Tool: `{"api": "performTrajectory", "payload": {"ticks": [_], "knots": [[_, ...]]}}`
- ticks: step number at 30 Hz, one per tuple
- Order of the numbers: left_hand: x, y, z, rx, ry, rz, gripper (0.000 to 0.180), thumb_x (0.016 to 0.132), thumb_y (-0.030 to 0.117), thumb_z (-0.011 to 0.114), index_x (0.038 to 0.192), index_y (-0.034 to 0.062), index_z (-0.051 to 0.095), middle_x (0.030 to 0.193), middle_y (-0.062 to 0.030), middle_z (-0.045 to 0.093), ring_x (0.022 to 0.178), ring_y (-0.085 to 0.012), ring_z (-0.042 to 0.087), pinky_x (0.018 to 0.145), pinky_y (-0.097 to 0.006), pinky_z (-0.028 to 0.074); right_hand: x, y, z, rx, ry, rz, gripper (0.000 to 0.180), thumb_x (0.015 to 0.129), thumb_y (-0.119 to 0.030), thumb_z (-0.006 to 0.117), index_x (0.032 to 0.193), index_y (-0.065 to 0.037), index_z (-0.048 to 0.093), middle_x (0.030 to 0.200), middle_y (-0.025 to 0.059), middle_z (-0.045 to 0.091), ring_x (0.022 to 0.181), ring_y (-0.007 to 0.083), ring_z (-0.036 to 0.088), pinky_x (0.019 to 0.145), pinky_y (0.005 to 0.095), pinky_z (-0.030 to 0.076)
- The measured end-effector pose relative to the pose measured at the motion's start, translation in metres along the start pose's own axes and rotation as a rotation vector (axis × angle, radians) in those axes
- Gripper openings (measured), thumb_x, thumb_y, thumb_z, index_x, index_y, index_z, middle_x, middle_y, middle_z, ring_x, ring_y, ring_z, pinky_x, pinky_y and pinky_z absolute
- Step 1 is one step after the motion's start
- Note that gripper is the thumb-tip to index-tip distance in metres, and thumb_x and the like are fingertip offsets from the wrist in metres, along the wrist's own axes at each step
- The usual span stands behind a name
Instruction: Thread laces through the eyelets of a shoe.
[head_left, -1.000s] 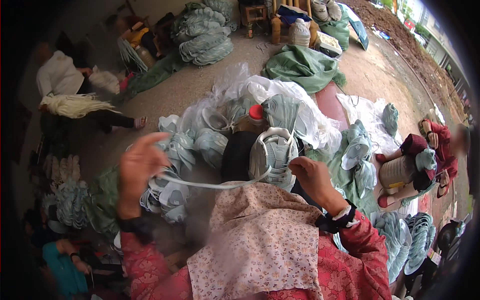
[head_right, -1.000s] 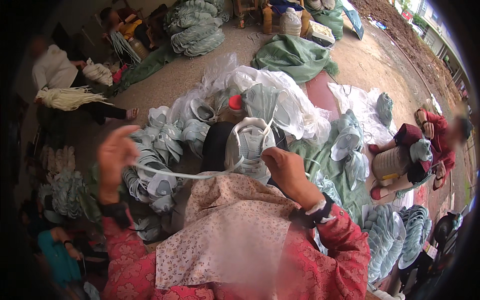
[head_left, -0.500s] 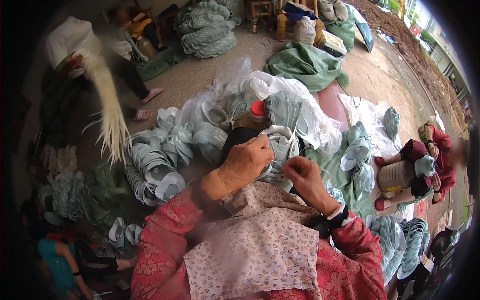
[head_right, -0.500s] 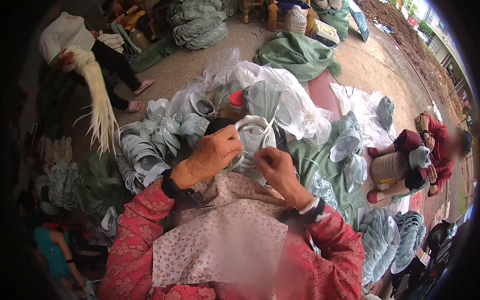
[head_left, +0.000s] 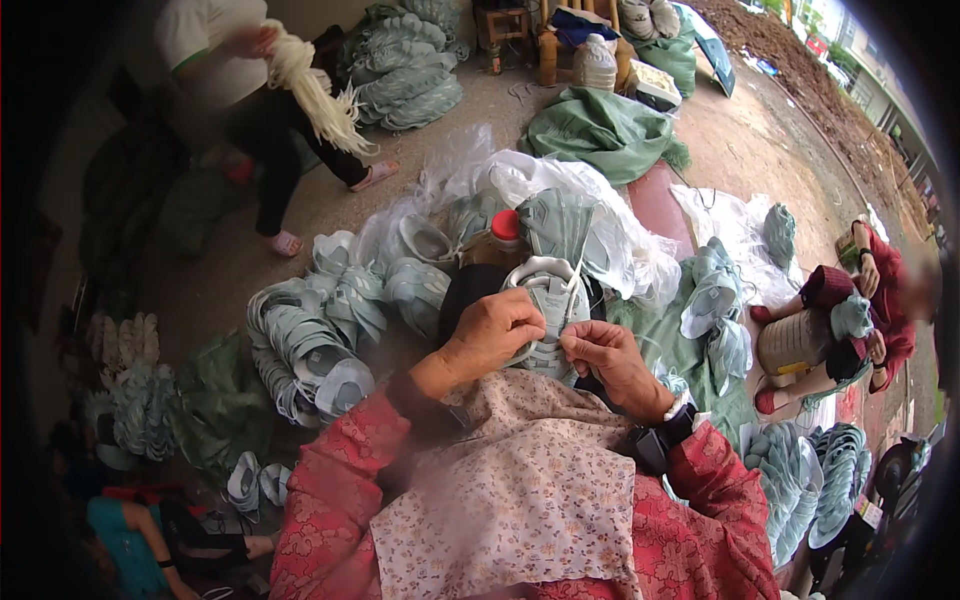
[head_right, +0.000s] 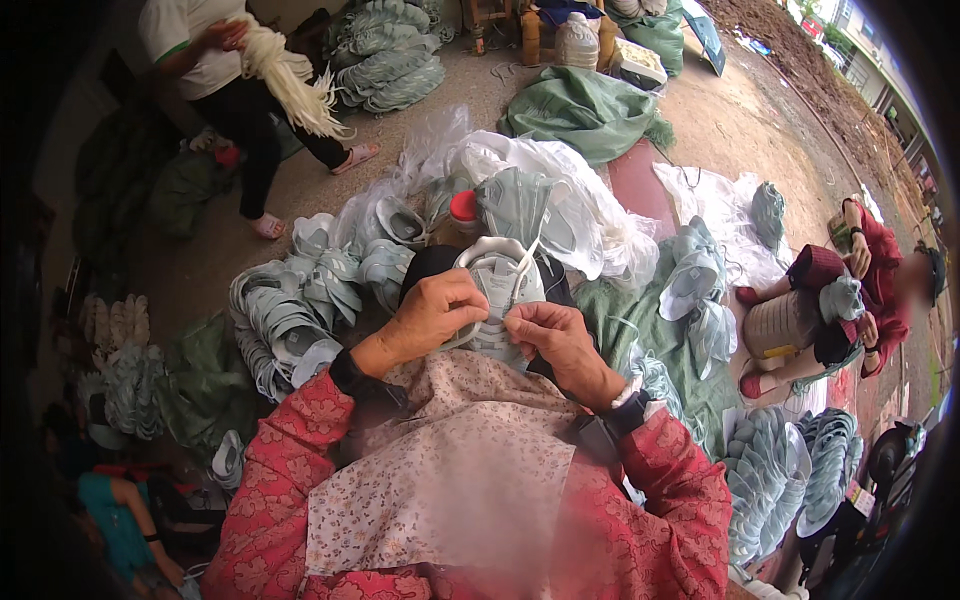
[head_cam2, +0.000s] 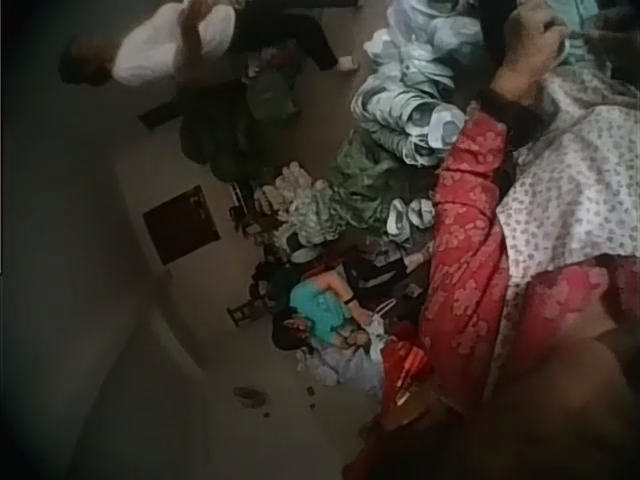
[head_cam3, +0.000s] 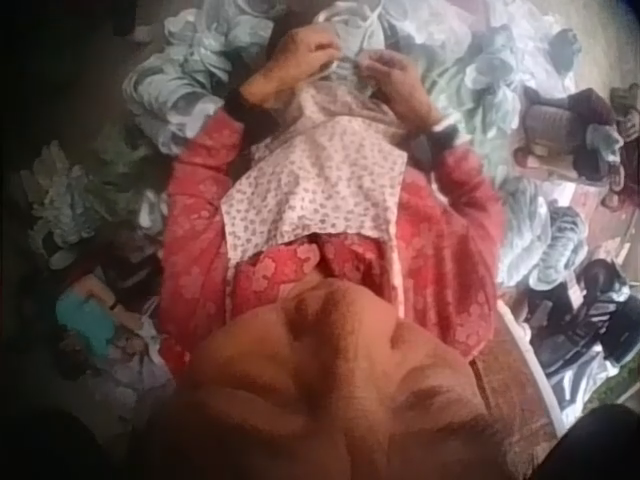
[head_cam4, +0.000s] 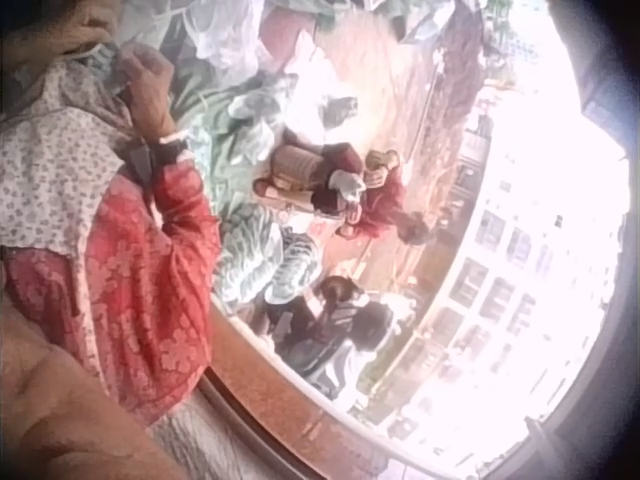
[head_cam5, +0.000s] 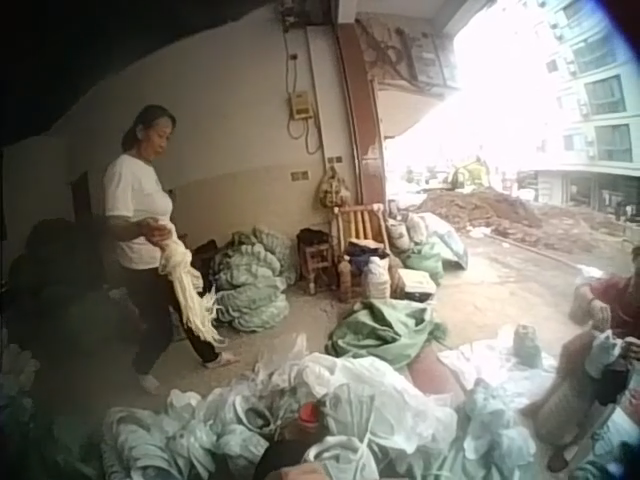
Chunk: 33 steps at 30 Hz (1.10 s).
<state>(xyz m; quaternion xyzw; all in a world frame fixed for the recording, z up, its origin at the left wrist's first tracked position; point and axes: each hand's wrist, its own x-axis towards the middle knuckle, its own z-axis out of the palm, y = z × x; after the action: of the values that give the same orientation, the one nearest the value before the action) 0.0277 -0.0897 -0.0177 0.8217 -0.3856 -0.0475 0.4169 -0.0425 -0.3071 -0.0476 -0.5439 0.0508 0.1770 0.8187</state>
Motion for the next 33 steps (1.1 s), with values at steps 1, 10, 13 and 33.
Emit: {"api": "performTrajectory", "payload": {"ticks": [1,10,13,33], "knots": [[0.0,-0.001,0.005,-0.074,0.059,-0.027,0.007,0.084,0.007,0.07,0.087,0.0009,0.069,0.084,-0.0097,0.061,0.078,-0.0242,0.064,0.069,-0.033,0.05,-0.001,0.0,0.0,0.004,0.004,-0.001,0.012,0.092,-0.013,0.07,0.097,-0.002,0.071,0.078,-0.002,0.063,0.065,0.0063,0.051,0.06,0.0215,0.041],[-0.012,0.002,0.021,-0.184,0.2,-0.103,0.016,0.083,0.002,0.072,0.097,-0.0004,0.065,0.088,-0.008,0.067,0.081,-0.0183,0.066,0.071,-0.031,0.051,-0.001,0.003,-0.001,-0.039,-0.001,-0.056,0.013,0.094,-0.012,0.069,0.098,0.0,0.072,0.08,-0.0013,0.064,0.067,0.0063,0.052,0.062,0.0214,0.043],[-0.006,0.005,0.027,-0.249,0.231,-0.195,0.026,0.081,0.002,0.073,0.103,0.0019,0.06,0.085,-0.0063,0.068,0.084,-0.0197,0.066,0.074,-0.032,0.05,-0.003,0.005,0.0,-0.062,0.019,-0.076,0.012,0.093,-0.012,0.07,0.097,0.0,0.072,0.079,-0.0004,0.065,0.065,0.0061,0.055,0.06,0.0208,0.044],[0.032,-0.042,-0.003,-0.228,-0.21,-0.139,0.078,0.066,0.014,0.083,0.138,0.0115,0.054,0.129,-0.0132,0.062,0.12,-0.0207,0.058,0.1,-0.031,0.046,-0.008,-0.011,-0.002,-0.98,0.086,-0.641,0.014,0.093,-0.01,0.063,0.106,-0.006,0.067,0.088,0.0053,0.065,0.069,0.0218,0.066,0.062,0.0342,0.052]]}}
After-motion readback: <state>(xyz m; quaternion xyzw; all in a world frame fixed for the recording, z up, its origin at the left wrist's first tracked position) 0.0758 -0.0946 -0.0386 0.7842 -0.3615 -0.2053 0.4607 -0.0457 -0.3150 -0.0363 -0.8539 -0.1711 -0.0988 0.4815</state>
